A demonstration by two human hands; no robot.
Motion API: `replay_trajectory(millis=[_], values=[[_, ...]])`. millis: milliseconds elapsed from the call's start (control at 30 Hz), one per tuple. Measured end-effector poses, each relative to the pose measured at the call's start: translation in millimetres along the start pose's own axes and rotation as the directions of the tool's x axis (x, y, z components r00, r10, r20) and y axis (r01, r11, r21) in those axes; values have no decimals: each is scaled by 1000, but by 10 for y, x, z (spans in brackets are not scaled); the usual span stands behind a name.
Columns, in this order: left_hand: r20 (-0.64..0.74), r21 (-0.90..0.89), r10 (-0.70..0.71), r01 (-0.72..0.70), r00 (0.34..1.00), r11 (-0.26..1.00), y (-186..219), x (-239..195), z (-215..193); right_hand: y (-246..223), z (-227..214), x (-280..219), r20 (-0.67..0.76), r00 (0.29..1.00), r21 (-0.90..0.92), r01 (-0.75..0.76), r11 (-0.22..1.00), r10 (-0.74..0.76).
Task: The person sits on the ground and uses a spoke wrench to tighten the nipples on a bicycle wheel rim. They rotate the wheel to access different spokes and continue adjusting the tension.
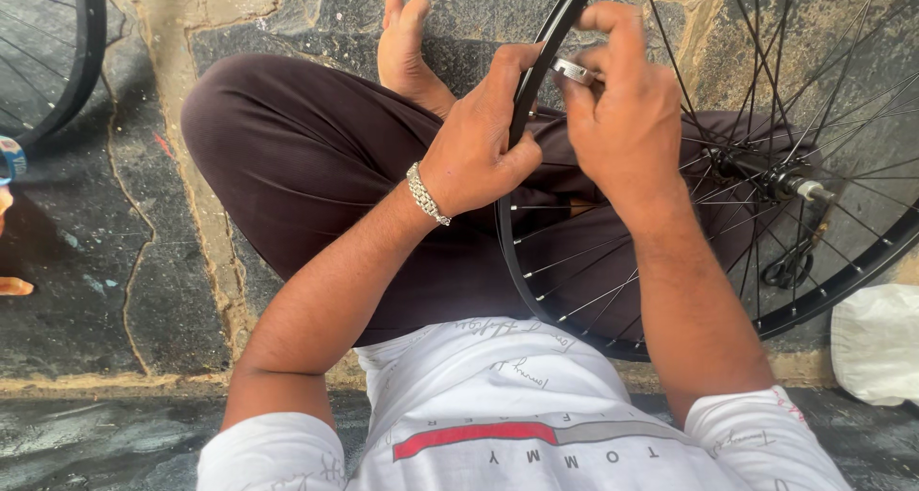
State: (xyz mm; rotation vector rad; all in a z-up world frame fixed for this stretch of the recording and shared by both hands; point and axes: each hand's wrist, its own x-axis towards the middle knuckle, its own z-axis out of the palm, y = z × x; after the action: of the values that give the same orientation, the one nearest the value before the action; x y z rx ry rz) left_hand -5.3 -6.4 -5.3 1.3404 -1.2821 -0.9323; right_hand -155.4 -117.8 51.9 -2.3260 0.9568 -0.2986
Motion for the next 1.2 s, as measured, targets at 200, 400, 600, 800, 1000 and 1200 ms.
replay_trajectory(millis=[200, 400, 600, 800, 1000, 1200], values=[[-24, -15, 101, -101, 995, 995, 11, 22, -10, -112, -161, -11, 102, 987, 67, -129, 989, 122], [19, -58, -29, 31, 999, 998, 3, 17, -5, -83, -153, -9, 105, 989, 354, -132, 926, 100], [16, -17, 28, -27, 999, 999, -21, 9, -27, -102, 38, -17, -45, 977, 180, -198, 963, 209], [83, -12, -166, 167, 983, 986, 13, 12, -27, -101, -171, -18, 44, 998, 338, -59, 939, 46], [2, -32, 6, -6, 1000, 999, 10, -9, -28, -205, -190, -3, 19, 996, 324, -94, 941, 92], [18, -6, -2, 2, 1000, 1000, -4, -10, 5, -132, -25, 1, -83, 996, 62, -41, 997, 46]])
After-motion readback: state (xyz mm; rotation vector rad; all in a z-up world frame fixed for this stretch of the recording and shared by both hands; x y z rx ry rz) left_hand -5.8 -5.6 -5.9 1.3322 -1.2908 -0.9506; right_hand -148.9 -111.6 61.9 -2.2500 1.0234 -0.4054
